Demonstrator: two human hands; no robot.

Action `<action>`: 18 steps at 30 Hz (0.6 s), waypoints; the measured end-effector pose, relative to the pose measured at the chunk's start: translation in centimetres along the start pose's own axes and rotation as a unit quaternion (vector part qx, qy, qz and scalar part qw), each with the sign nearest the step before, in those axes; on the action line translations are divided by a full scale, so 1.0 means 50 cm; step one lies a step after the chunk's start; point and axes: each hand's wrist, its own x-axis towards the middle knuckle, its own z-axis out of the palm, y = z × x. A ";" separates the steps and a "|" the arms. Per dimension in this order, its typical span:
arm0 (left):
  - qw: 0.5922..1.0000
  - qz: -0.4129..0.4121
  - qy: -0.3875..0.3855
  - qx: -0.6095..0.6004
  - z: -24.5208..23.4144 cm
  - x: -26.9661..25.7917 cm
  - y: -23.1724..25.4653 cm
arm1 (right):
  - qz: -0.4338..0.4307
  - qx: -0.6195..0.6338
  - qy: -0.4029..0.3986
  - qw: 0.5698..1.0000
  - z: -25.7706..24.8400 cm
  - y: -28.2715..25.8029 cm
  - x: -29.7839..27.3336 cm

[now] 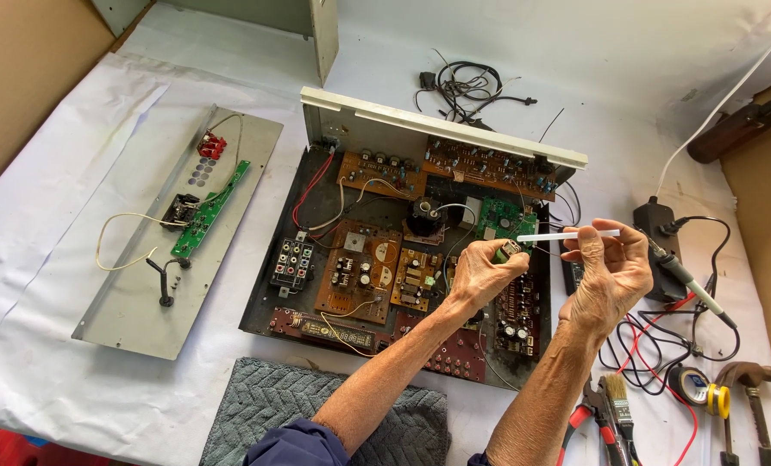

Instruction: The person works on the internal circuit boards of an open electronic device, manipulating wires and components. They use a lighter to heat a small green component and a white tube to apply a substance to it.

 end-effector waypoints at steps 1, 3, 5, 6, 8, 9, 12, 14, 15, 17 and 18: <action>1.000 0.008 -0.012 0.007 -0.007 -0.010 0.024 | 0.021 -0.011 -0.004 1.000 0.001 -0.008 -0.001; 1.000 0.006 -0.013 0.009 -0.009 -0.012 0.027 | 0.020 -0.015 -0.005 1.000 0.001 -0.010 -0.002; 1.000 0.006 -0.010 0.013 -0.009 -0.017 0.028 | 0.018 -0.015 -0.009 1.000 -0.003 -0.009 -0.003; 0.999 0.031 -0.011 -0.003 -0.009 -0.022 0.029 | 0.017 -0.021 -0.007 1.000 -0.007 -0.008 -0.004; 0.998 0.067 -0.003 -0.013 -0.019 -0.022 0.035 | 0.011 -0.014 -0.011 1.000 0.000 -0.008 -0.003; 0.998 0.061 -0.009 -0.019 -0.018 -0.024 0.037 | 0.016 -0.025 -0.005 1.000 0.000 -0.012 -0.005; 0.999 0.038 -0.012 -0.018 -0.019 -0.019 0.040 | 0.026 -0.030 0.002 0.999 0.003 -0.008 0.000; 1.000 0.014 -0.017 -0.012 -0.019 -0.017 0.034 | 0.036 -0.031 0.011 0.999 0.001 0.000 0.000; 1.000 0.022 -0.016 -0.012 -0.019 -0.017 0.031 | 0.029 -0.028 0.006 0.999 -0.001 0.001 -0.001; 0.999 0.027 -0.021 -0.013 -0.017 -0.015 0.025 | 0.023 -0.029 0.006 0.999 -0.002 0.004 -0.001; 1.000 0.025 -0.017 -0.008 -0.016 -0.013 0.022 | 0.024 -0.025 0.008 0.999 -0.002 0.004 -0.001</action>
